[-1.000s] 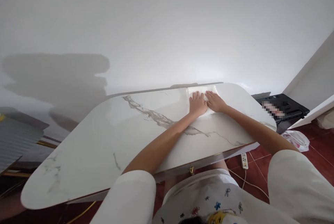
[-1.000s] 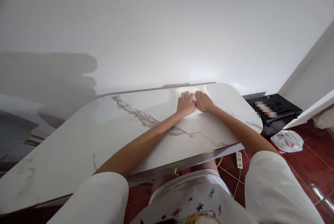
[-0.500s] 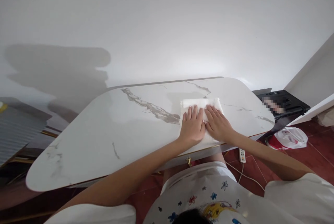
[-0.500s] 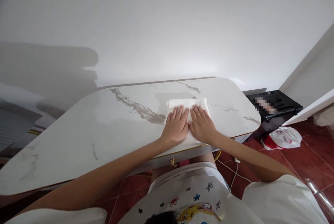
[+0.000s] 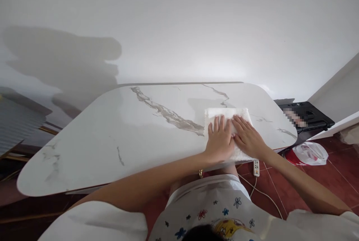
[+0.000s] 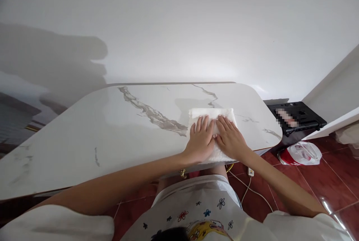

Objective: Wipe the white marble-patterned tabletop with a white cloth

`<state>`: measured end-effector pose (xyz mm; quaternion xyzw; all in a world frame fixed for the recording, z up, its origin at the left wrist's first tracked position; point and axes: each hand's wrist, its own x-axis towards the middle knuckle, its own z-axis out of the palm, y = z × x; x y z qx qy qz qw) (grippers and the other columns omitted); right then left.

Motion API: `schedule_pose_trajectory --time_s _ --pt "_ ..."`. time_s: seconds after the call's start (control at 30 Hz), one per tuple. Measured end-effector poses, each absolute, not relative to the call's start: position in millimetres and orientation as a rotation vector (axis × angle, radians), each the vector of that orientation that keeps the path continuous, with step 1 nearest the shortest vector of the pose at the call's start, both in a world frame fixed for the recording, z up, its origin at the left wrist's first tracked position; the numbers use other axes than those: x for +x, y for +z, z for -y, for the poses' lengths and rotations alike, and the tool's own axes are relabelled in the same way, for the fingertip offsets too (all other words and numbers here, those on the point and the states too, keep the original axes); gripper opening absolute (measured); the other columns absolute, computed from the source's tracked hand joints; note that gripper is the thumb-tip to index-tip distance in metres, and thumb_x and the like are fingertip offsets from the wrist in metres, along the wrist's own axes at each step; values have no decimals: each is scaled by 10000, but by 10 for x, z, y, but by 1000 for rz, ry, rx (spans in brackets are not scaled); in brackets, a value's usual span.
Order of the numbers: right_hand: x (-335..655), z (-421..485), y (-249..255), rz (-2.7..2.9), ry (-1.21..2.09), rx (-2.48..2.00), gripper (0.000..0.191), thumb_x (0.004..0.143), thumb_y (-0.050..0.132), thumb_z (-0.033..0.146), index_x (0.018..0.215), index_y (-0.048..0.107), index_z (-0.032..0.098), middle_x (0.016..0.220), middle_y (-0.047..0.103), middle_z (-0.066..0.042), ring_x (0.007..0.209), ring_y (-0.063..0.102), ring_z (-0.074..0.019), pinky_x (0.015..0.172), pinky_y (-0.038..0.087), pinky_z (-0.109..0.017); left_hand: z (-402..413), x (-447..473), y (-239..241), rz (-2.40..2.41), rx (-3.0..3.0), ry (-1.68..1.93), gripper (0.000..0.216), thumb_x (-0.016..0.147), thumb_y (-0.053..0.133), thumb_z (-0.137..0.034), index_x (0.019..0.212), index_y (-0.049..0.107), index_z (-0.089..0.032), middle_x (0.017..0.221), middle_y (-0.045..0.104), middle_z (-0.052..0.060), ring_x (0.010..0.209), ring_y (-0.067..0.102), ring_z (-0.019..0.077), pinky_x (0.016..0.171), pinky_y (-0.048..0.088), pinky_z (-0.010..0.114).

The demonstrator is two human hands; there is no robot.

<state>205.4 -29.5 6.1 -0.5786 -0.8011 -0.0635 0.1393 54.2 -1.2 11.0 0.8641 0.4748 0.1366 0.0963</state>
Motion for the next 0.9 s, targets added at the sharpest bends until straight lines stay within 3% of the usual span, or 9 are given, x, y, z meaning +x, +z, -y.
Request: schedule_pose_trajectory --time_s 0.27,0.9 --pt "2243 -390 26 2327 -186 -1718 535 921 301 310 1419 354 121 1495 316 -134 1386 255 -262 1103 274 -470 -589 728 92 -1421 2591 445 553 912 298 -310 1432 296 -125 1541 195 138 1416 121 331 1107 206 527" --pt "2252 -2059 86 2333 -184 -1728 525 903 312 261 1395 385 93 1471 364 -133 1354 327 -256 1103 271 -417 -2101 822 103 -1576 2605 497 523 908 260 -302 1401 350 -151 1516 269 115 1387 217 302 1094 233 456"
